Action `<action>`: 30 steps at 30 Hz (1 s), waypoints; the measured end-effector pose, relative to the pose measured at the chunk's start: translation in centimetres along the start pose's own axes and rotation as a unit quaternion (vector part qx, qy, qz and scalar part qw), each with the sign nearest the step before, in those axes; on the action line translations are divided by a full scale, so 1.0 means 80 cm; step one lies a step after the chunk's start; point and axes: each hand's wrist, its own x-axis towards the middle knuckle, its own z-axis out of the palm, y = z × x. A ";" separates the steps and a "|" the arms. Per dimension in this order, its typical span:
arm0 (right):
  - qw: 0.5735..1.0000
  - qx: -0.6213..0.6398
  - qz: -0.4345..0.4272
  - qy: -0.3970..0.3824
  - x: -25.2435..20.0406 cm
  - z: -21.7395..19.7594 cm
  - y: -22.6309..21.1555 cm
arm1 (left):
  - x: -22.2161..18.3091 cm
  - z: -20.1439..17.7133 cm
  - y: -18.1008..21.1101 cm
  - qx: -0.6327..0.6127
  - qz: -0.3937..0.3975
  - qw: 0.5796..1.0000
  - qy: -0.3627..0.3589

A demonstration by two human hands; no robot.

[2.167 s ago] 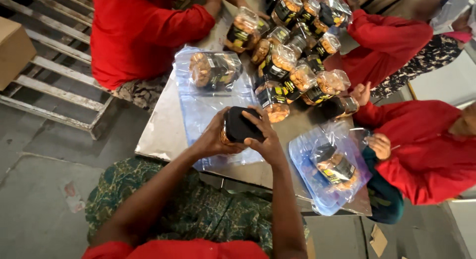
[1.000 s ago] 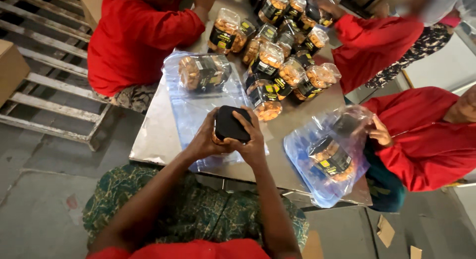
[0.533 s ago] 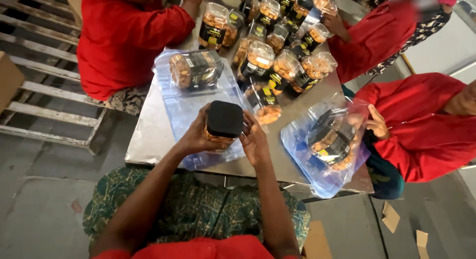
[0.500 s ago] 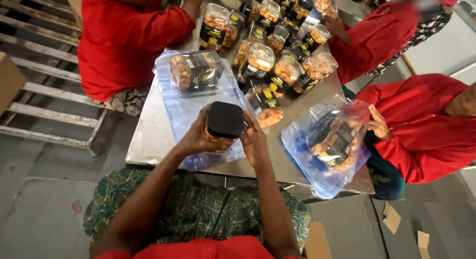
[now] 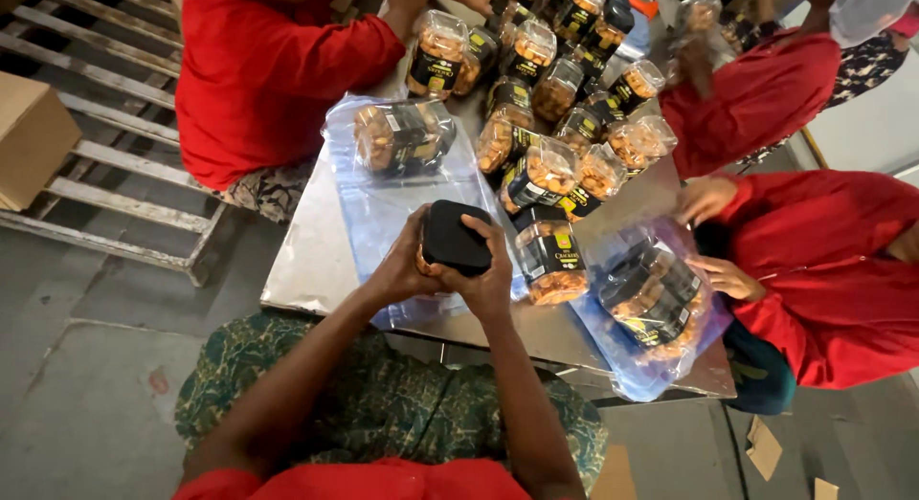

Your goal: The person packs several plastic jars of snacks into large clear plastic bags by hand on a metal table.

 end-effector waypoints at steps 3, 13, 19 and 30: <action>1.000 0.023 0.011 -0.003 -0.001 0.001 0.001 | -0.001 0.000 -0.002 0.032 -0.005 0.999 0.008; 0.986 0.159 0.043 -0.018 -0.005 -0.009 0.024 | 0.003 0.000 0.024 0.073 0.031 0.997 -0.003; 0.877 0.438 0.189 -0.061 -0.009 -0.051 0.053 | -0.003 -0.017 0.036 0.084 -0.044 0.993 -0.069; 0.968 0.226 0.109 -0.028 -0.024 -0.031 0.086 | -0.056 -0.036 0.050 0.360 -0.083 0.929 0.002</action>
